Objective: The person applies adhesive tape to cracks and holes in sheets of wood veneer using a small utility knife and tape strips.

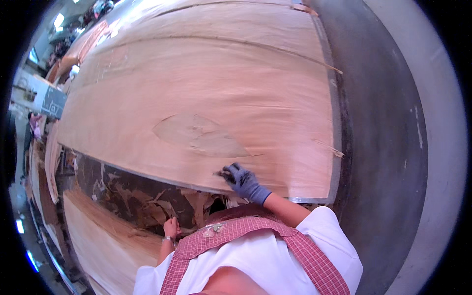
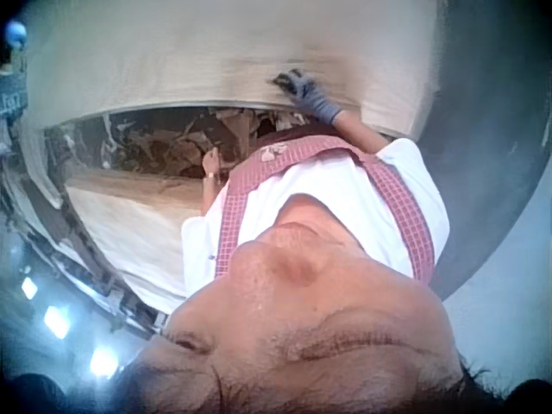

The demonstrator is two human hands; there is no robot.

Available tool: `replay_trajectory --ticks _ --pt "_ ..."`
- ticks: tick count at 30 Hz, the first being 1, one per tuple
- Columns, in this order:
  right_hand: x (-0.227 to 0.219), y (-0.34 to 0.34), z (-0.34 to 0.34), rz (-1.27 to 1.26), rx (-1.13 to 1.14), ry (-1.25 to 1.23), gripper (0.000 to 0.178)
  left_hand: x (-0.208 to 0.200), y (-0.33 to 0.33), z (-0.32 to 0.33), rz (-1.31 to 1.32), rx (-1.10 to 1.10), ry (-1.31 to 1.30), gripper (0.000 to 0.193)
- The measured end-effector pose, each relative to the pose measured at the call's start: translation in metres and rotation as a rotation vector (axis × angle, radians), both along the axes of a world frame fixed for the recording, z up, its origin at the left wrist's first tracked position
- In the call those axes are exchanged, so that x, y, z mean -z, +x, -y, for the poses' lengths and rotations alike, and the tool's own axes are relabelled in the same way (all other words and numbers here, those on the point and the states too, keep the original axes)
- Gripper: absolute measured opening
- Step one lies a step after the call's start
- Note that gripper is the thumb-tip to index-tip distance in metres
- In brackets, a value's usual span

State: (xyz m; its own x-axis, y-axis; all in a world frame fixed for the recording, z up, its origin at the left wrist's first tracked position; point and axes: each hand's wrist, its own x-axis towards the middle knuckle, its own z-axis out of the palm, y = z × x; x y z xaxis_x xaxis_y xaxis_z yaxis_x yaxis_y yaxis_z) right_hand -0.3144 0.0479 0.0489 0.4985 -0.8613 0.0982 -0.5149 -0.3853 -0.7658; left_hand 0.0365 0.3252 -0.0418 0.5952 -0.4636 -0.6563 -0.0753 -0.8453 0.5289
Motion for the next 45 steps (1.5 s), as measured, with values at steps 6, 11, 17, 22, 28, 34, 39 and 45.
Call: replay_trajectory --ticks 6,11,17,22,28,34,39,45 --pt "0.003 -0.151 -0.022 0.0 0.054 -0.146 0.026 -0.019 -0.121 0.045 0.119 -0.125 -0.264 0.049" --pt "-0.016 -0.306 0.021 -0.194 0.375 -0.26 0.043 -0.033 -0.265 0.09 0.497 0.321 -0.487 0.028" --pt "0.034 -0.393 0.062 -0.435 0.368 -0.228 0.034 -0.121 -0.476 0.219 0.613 1.031 -0.653 0.033" --pt "0.038 -0.413 0.074 -0.141 0.38 -0.102 0.023 -0.095 -0.537 0.251 0.733 1.209 -0.365 0.048" --pt "0.032 -0.561 0.125 -0.161 0.604 -0.1 0.03 -0.081 -0.551 0.258 0.697 1.082 -0.362 0.038" --pt "0.024 -0.687 0.166 -0.326 0.796 -0.102 0.025 -0.11 -0.607 0.349 0.752 0.897 -0.605 0.045" --pt "0.052 -0.678 0.233 0.155 0.556 0.168 0.024 -0.101 -0.655 0.411 0.808 0.872 -0.638 0.059" --pt "-0.009 -0.511 0.297 0.645 0.247 1.017 0.021 -0.104 -0.673 0.413 0.852 0.753 -0.485 0.06"
